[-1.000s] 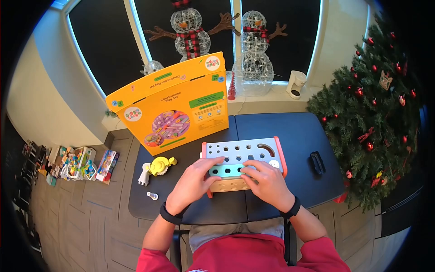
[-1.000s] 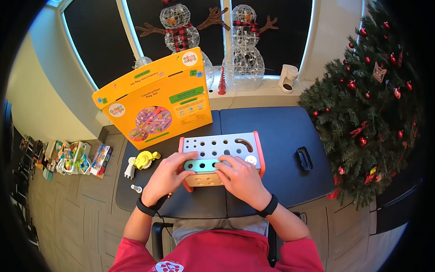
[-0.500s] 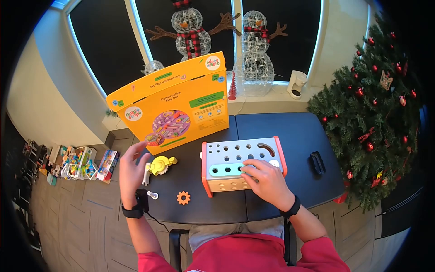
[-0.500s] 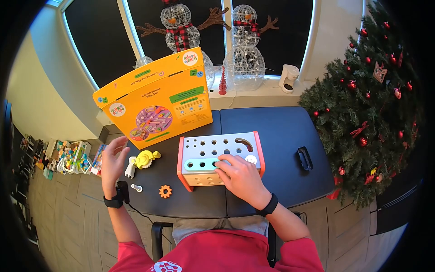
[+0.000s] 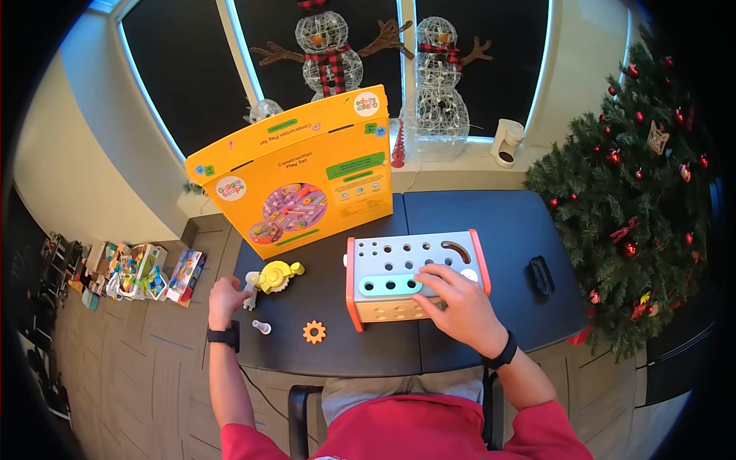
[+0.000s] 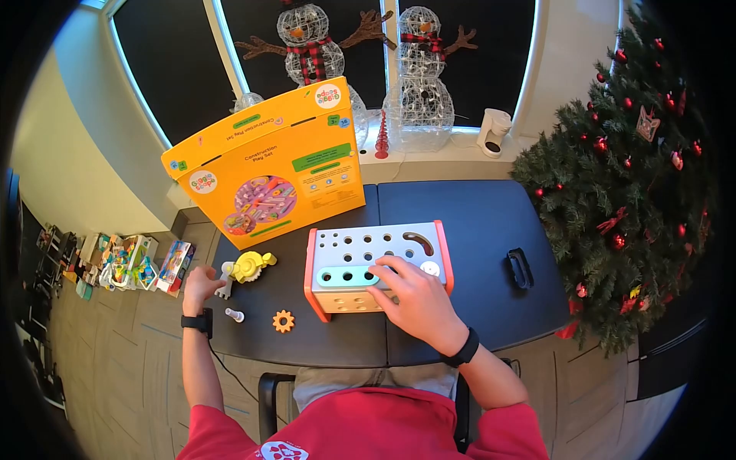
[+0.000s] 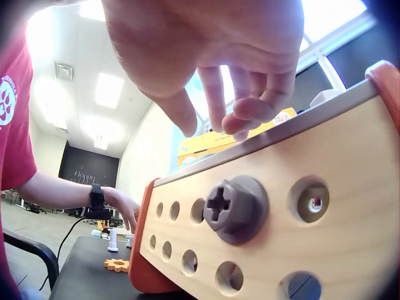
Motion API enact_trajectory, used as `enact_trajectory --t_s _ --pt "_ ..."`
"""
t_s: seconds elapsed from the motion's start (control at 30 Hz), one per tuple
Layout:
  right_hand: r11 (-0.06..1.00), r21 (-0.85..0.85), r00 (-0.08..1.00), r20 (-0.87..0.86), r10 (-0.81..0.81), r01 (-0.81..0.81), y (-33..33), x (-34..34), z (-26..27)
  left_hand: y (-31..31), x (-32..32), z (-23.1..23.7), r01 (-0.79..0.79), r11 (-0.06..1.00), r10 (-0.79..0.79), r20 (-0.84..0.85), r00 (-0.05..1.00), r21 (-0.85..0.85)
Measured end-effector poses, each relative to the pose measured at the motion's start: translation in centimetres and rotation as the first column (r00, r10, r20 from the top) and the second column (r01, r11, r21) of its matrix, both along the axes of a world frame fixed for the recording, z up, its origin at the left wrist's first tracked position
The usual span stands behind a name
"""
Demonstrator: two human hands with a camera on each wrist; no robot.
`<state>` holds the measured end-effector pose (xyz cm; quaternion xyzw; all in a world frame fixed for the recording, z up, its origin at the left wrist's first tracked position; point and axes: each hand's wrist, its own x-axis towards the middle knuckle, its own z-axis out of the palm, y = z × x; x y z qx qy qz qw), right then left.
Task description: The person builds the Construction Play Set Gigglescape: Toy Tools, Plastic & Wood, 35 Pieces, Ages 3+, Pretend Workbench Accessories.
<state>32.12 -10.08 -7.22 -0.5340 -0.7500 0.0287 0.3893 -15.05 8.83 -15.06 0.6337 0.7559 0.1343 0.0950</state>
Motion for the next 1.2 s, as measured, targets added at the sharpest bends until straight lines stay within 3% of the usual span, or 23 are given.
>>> enact_trajectory --t_s 0.4,0.6,0.8,0.87,0.93,1.0,1.17,1.2 --pt "0.974 0.224 0.998 0.037 -0.047 0.038 -1.3 2.9 3.0 1.0 0.2 -3.0 0.062 0.998 -0.063 -0.039 0.997 -0.014" --pt "0.982 0.121 0.986 0.060 -0.156 0.148 -1.2 5.7 3.0 0.2 0.7 -2.4 0.038 0.995 -0.024 -0.152 0.988 0.091" --pt "0.983 0.063 0.980 0.091 -0.177 0.171 -0.9 8.4 1.6 -1.3 2.6 3.2 -0.019 0.967 0.008 0.044 0.999 0.253" --pt "0.983 0.047 0.980 0.085 -0.179 0.175 -0.9 8.9 1.1 -1.2 3.2 4.9 0.004 0.925 -0.075 0.174 0.982 0.380" --pt "0.983 0.030 0.980 0.080 -0.182 0.180 -0.9 9.2 0.5 -1.4 4.4 6.5 0.034 0.908 -0.124 0.189 0.974 0.417" --pt "0.981 -0.004 0.980 0.045 -0.194 0.194 -0.9 9.4 -0.2 -1.4 5.8 7.9 0.098 0.838 -0.311 0.322 0.894 0.537" --pt "0.984 -0.055 0.986 -0.005 -0.168 0.167 -0.8 9.6 -0.4 -3.0 11.7 11.7 0.171 0.839 -0.433 0.444 0.784 0.517" --pt "0.984 -0.063 0.985 -0.009 -0.170 0.169 -0.8 9.5 -0.4 -3.6 13.3 12.2 0.204 0.791 -0.508 0.433 0.745 0.577"
